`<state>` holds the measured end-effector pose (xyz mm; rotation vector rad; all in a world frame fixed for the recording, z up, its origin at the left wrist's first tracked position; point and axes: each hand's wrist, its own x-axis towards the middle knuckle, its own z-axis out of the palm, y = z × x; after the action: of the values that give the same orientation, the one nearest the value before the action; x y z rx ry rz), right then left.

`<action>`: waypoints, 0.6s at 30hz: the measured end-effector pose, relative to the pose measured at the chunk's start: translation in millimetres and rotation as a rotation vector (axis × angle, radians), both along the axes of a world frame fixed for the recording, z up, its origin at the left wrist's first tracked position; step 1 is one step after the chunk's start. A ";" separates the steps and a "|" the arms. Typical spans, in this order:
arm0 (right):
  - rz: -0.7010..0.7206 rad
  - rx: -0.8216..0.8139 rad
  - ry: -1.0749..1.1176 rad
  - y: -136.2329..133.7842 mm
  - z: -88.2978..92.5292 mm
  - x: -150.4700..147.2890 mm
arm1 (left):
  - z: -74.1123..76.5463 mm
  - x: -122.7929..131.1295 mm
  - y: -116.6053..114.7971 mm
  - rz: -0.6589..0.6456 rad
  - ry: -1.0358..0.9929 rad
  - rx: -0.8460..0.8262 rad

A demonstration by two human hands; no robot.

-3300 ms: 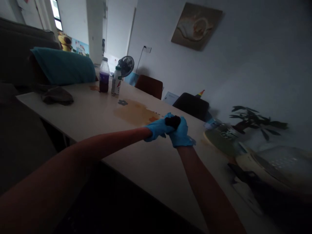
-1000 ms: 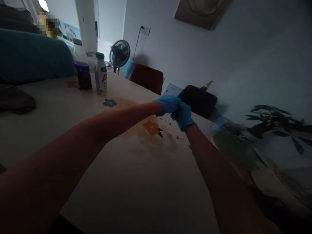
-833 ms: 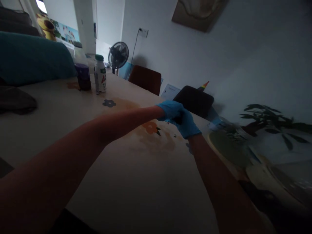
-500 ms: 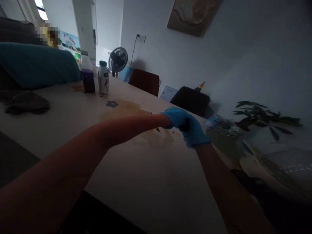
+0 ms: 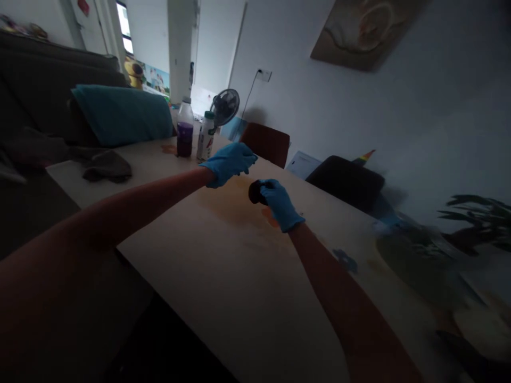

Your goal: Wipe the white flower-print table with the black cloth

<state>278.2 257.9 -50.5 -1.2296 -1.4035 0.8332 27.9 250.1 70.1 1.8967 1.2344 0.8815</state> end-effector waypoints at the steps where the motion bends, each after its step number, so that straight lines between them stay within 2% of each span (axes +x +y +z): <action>1: 0.023 0.011 -0.049 6.2 -5.2 -14.1 | -2.9 -8.3 2.4 0.015 -0.010 -0.010; 3: 0.080 0.009 -0.147 13.7 -13.1 -33.5 | -6.7 -18.8 5.7 0.029 -0.016 -0.021; 5: 0.119 -0.007 -0.239 17.9 -15.7 -37.6 | -8.9 -23.0 8.0 0.018 -0.013 -0.027; 7: 0.099 0.002 -0.316 22.7 -12.7 -27.3 | -11.4 -22.8 10.1 0.005 -0.009 -0.023; 12: -0.062 0.026 -0.506 32.3 -4.2 19.4 | -22.0 -9.0 17.3 -0.001 -0.025 -0.044; 15: -0.057 0.002 -0.621 26.7 -11.7 36.0 | -28.6 2.1 21.3 -0.058 -0.014 -0.045; 18: -0.016 0.032 -0.724 18.5 -23.5 39.5 | -33.0 8.4 23.5 -0.118 0.036 0.001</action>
<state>317.7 276.4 -74.0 -1.5989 -1.9570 0.3465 36.3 273.5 37.1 1.9724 1.1302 0.7889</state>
